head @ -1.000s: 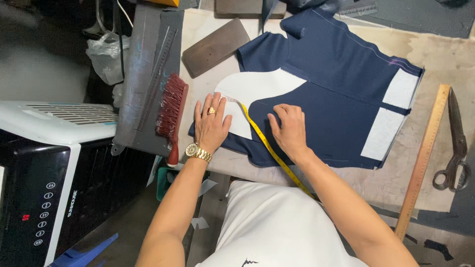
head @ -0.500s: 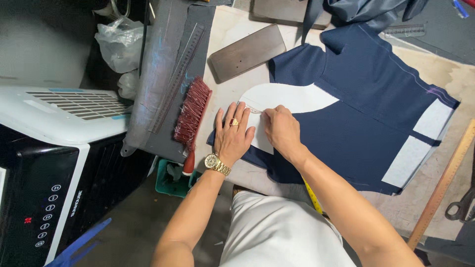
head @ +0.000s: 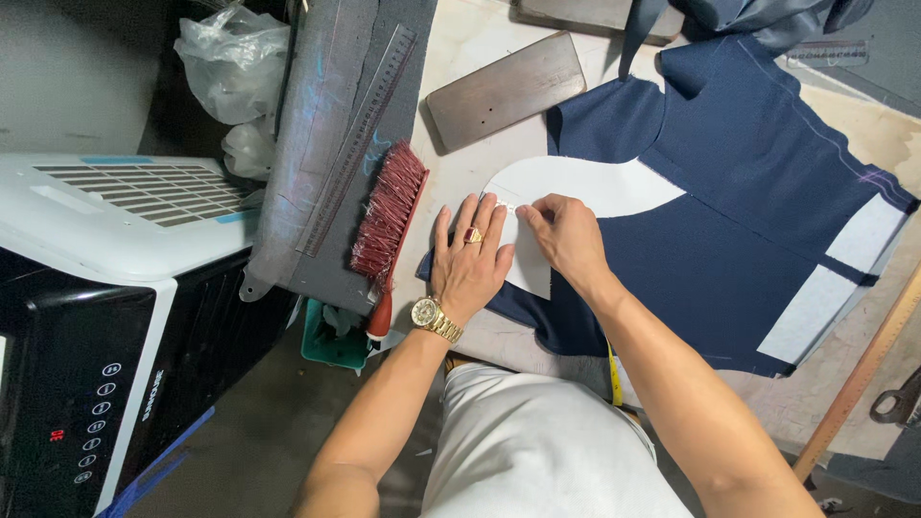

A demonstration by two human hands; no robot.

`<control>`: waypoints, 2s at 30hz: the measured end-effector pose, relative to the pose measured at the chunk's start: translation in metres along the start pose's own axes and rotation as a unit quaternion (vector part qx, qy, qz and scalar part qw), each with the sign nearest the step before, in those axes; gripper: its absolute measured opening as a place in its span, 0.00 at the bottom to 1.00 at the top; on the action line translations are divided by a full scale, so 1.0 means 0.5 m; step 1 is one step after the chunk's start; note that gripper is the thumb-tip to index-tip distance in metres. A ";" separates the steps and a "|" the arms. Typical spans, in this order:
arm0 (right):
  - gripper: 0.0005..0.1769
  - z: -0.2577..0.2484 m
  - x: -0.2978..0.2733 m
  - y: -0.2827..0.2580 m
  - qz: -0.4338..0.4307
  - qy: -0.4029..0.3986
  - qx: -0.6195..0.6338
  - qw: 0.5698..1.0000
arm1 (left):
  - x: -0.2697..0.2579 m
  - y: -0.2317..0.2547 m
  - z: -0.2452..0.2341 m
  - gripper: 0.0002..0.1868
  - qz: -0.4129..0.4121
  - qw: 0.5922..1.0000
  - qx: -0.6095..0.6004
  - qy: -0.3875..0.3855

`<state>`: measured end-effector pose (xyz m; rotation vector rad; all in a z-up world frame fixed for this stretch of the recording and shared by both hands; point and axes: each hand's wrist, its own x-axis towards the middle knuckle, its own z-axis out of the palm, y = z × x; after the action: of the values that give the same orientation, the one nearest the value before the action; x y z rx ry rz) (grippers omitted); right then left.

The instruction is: The person measures and marks dark blue fabric with a measuring tape and pink chalk, using a wooden ruler to draw straight lines on a workbench.

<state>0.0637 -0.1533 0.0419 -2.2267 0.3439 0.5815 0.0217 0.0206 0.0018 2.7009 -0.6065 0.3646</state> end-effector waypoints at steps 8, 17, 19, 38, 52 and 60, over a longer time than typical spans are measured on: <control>0.16 -0.006 0.000 -0.007 0.011 0.007 0.029 1.000 | 0.001 0.001 0.000 0.26 0.001 1.000 0.002 0.000; 0.16 -0.003 0.002 0.006 0.015 0.009 0.036 0.999 | -0.003 0.001 0.008 0.26 0.005 1.000 0.006 0.010; 0.16 -0.002 0.012 0.017 0.013 -0.001 0.037 0.999 | -0.003 0.001 0.011 0.26 0.006 1.000 0.007 0.010; 0.14 -0.343 -0.180 0.422 0.138 -0.048 -0.012 0.989 | 0.002 0.035 0.001 0.27 0.048 0.998 0.045 -0.016; 0.14 -0.398 -0.230 0.596 0.109 -0.026 -0.040 0.993 | -0.024 0.019 0.037 0.26 0.063 0.996 0.040 -0.052; 0.14 -0.420 -0.255 0.544 0.115 -0.008 -0.016 0.993 | 0.001 0.015 0.039 0.15 0.060 0.995 0.071 -0.026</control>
<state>-0.0977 -0.4818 0.0566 -2.2263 0.5911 0.7310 0.0222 0.0065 -0.0137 2.8240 -0.7889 0.3839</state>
